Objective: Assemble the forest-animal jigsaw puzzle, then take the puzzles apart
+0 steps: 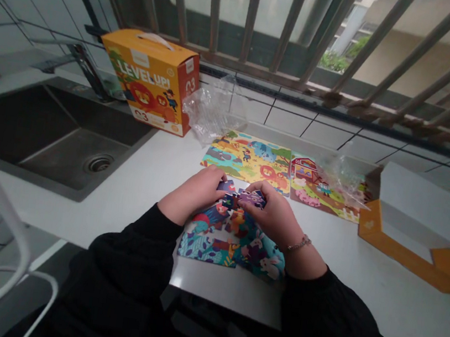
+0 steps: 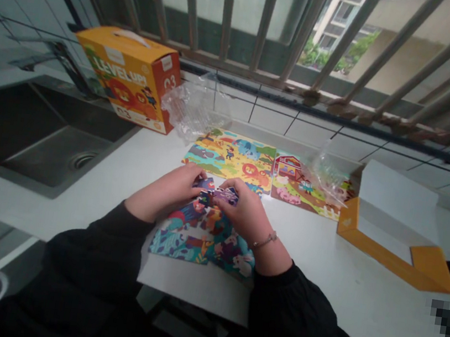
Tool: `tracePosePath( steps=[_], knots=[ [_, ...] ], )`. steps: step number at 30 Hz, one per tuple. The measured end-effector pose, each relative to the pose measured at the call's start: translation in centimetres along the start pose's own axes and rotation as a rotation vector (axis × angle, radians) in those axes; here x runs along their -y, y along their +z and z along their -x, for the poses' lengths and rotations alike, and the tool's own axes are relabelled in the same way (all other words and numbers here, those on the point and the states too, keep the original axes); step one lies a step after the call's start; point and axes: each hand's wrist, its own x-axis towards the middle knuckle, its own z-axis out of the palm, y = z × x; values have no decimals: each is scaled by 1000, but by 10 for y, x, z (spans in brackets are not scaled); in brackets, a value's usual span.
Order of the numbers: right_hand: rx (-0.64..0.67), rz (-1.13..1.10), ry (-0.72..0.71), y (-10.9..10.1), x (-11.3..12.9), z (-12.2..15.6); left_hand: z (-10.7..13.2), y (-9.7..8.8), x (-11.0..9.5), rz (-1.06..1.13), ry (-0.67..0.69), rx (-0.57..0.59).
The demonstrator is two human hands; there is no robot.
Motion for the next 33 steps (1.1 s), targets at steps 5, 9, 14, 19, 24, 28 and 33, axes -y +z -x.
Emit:
tracePosePath(
  steps=[5,9,14,19,24,28,33],
  knots=[
    [-160,-82,72,5,-11,1,3,-7,-4,130,-42,-24],
    [-290,-169,104,4,-17,0,3,-9,-7,203,-65,-24],
    [-253,-199,108,8,-19,-2,-1,-1,-13,548,-7,81],
    [-219,-234,123,8,-24,-4,-3,4,-13,590,-3,56],
    [-304,-312,193,3,-30,-6,-6,2,-3,509,-138,-45],
    [-216,-296,96,5,-27,-4,-4,2,-9,528,-45,21],
    [-172,-167,12,7,-24,-3,3,-2,-24,560,138,195]
  ],
)
